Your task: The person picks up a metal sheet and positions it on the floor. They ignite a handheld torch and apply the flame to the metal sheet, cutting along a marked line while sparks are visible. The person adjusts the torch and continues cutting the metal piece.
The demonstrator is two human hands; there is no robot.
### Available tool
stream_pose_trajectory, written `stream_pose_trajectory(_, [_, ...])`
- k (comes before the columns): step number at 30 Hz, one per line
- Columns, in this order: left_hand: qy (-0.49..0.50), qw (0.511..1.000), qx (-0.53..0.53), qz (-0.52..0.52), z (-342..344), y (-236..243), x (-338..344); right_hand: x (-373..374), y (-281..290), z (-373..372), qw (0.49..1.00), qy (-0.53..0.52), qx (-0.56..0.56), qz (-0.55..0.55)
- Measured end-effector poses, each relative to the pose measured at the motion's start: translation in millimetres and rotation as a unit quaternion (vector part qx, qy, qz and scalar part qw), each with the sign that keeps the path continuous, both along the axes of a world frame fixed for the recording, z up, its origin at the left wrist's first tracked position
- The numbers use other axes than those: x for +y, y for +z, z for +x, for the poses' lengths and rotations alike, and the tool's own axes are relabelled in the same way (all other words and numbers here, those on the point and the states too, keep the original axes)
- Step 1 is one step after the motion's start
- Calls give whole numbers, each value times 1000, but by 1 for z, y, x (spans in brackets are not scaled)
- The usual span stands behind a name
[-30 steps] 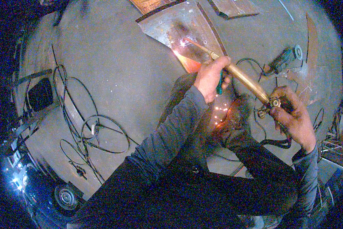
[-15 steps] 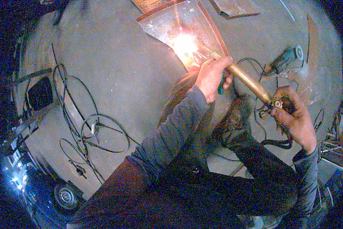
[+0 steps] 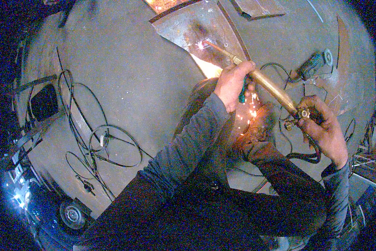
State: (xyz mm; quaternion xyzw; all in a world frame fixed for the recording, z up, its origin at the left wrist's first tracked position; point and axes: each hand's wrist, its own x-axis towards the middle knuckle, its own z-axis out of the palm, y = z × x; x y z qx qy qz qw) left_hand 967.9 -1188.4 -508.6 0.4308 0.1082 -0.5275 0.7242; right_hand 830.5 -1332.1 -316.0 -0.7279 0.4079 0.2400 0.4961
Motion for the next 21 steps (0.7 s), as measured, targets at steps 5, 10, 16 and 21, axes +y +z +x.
stream_pose_trajectory(5, [-4,1000,-3,-15,1,0,0,-3,-5,-6,1000,-8,-18,5])
stream_pose_trajectory(10, [8,1000,-2,-15,-1,1,-1,0,-4,-5,999,-14,-30,1])
stream_pose_trajectory(16, [4,1000,-14,-17,0,-1,-1,0,-3,-3,1000,-17,-13,6])
stream_pose_trajectory(21, [21,1000,8,0,0,3,0,-1,-4,-3,1000,-14,-13,0])
